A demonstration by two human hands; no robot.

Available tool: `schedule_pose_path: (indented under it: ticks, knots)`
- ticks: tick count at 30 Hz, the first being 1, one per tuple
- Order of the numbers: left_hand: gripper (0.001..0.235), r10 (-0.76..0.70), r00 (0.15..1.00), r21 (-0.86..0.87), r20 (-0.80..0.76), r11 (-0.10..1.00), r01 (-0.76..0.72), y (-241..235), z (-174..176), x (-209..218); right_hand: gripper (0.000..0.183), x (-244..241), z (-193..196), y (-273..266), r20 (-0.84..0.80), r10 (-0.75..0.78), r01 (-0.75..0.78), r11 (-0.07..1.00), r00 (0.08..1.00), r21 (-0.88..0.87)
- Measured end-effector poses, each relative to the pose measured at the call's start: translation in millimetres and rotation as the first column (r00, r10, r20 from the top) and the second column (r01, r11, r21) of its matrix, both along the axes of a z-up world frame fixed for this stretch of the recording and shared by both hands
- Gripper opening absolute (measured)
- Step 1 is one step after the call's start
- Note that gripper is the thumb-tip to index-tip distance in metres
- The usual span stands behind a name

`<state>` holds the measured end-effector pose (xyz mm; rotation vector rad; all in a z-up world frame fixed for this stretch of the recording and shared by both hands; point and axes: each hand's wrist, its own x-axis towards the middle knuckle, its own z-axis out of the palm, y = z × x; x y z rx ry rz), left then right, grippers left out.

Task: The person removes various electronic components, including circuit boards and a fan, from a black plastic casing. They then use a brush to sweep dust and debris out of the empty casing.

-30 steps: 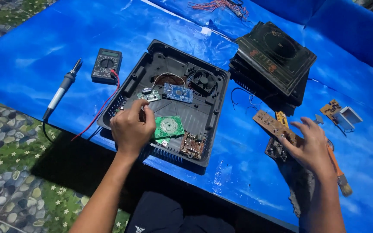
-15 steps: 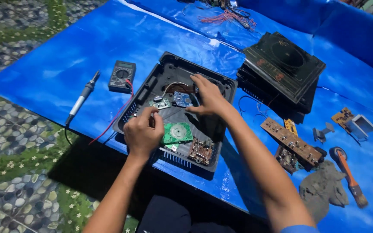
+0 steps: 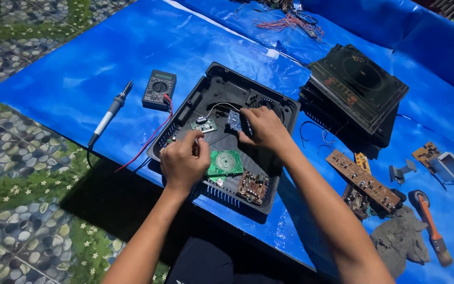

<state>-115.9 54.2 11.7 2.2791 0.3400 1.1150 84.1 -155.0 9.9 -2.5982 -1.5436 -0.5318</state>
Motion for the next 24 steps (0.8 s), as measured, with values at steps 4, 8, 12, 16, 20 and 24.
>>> schedule_pose_path:
  ticks: [4, 8, 12, 16, 20, 24]
  knots:
    - [0.007, 0.007, 1.000, -0.011, 0.000, 1.000, -0.007, -2, -1, 1, 0.046, -24, 8, -9, 0.003, -0.045, 0.044, 0.994, 0.999, 0.096]
    - [0.009, -0.019, 1.000, -0.018, -0.007, 1.000, 0.019, -3, 4, -3, 0.044, -20, 3, -19, -0.084, -0.037, 0.051, 0.982, 0.996, 0.179]
    - [0.009, -0.002, 1.000, -0.010, -0.030, 1.000, 0.002, -4, 9, -4, 0.070, -34, 14, -11, -0.192, 0.054, -0.008, 0.973, 0.980, 0.232]
    - [0.009, 0.001, 0.999, -0.012, -0.037, 1.000, -0.002, -4, 8, -5, 0.073, -22, -6, -2, -0.210, -0.065, 0.095, 0.986, 0.976, 0.134]
    - [0.010, 0.016, 0.999, -0.011, -0.043, 1.000, -0.016, -4, 6, -3, 0.061, -16, -9, 7, -0.296, -0.234, 0.242, 0.970, 0.926, -0.010]
    - [0.010, 0.005, 0.998, -0.013, -0.060, 1.000, -0.005, -3, 9, -6, 0.050, -32, 20, 20, -0.236, -0.352, 0.314, 0.931, 0.906, -0.185]
